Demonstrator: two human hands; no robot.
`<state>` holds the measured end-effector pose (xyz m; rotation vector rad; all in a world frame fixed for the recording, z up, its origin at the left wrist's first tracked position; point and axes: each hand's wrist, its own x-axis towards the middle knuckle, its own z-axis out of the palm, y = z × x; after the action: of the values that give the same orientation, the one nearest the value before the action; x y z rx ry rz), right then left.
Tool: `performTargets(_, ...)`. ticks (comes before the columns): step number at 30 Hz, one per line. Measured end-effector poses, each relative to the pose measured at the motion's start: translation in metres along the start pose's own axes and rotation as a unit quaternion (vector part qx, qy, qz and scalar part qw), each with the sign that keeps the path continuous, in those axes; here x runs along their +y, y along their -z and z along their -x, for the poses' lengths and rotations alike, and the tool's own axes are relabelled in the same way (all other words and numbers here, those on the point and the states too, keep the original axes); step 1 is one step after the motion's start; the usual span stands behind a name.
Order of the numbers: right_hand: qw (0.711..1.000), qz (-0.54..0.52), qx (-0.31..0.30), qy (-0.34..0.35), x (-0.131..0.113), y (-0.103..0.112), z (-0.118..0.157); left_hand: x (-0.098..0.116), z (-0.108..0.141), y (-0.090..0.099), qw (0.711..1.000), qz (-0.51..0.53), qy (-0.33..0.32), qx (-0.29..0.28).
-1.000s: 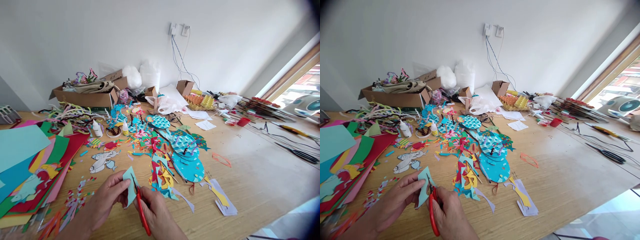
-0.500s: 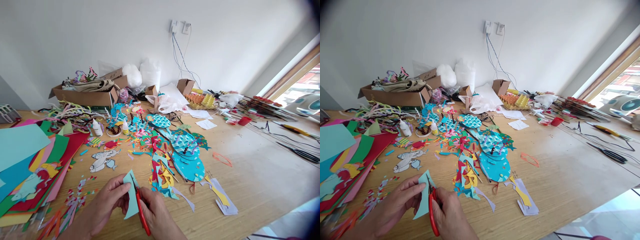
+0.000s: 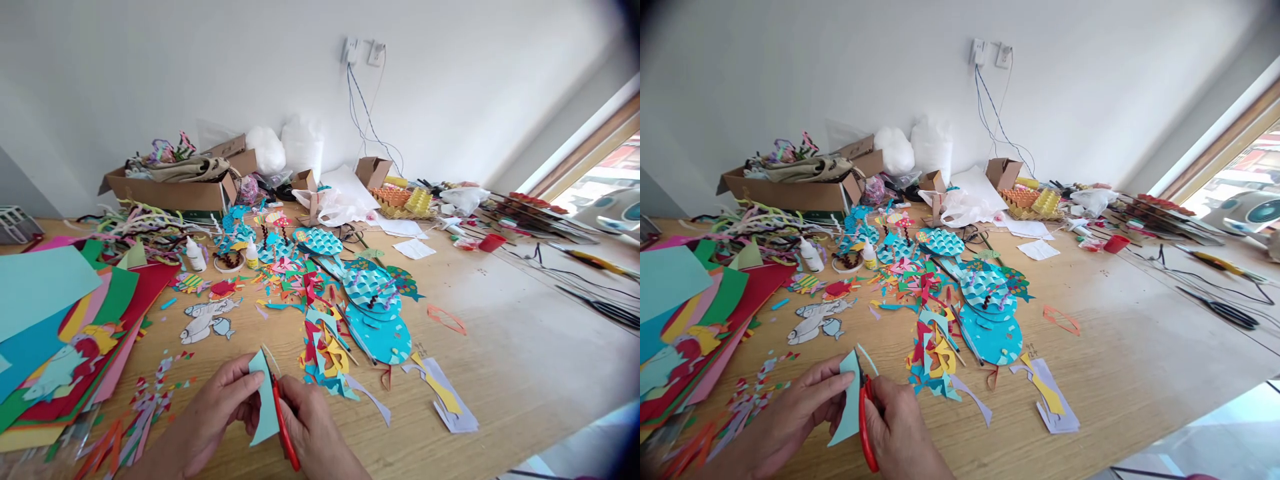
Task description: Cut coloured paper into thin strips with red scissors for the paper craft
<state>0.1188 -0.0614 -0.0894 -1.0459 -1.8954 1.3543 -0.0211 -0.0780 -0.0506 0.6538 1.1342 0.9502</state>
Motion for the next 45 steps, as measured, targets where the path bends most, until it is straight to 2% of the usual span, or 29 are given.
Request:
performTargets(4,0.998,-0.044,-0.007,-0.041,0.003,-0.001,-0.001,-0.002,0.0,0.002,1.0,-0.018,-0.005,0.012)
performTargets(8,0.976,-0.193,-0.004,-0.101,-0.002,0.004,-0.004,0.0,-0.006,0.008,0.993,-0.085,-0.056,0.055)
performTargets(12,0.948,-0.306,0.028,-0.08,-0.008,0.006,-0.008,0.006,-0.012,0.015,0.973,-0.181,-0.126,0.064)
performTargets(16,0.939,-0.328,0.055,-0.089,-0.012,0.003,-0.014,0.011,-0.012,0.013,0.963,-0.209,-0.156,0.065)
performTargets(20,0.945,-0.306,0.071,-0.087,-0.021,0.005,-0.019,0.014,-0.006,0.006,0.96,-0.207,-0.185,0.043)
performTargets(23,0.951,-0.29,0.076,-0.078,-0.027,0.008,-0.021,0.011,-0.005,0.003,0.965,-0.197,-0.169,0.039)
performTargets(27,0.967,-0.241,0.074,-0.051,-0.027,0.008,-0.018,0.013,-0.005,0.003,0.972,-0.171,-0.144,0.071)
performTargets(32,0.997,-0.069,0.016,-0.033,-0.024,0.01,-0.001,0.03,0.001,0.009,0.969,-0.124,-0.17,0.126)
performTargets(35,0.999,0.011,-0.014,-0.027,-0.025,0.012,0.006,0.035,0.003,0.012,0.973,-0.104,-0.174,0.112)
performTargets(39,0.996,0.081,-0.015,-0.02,-0.028,0.011,0.007,0.035,0.001,0.011,0.974,-0.097,-0.185,0.091)
performTargets(45,0.996,0.087,-0.01,-0.021,-0.029,0.009,0.004,0.034,0.0,0.007,0.978,-0.091,-0.168,0.08)
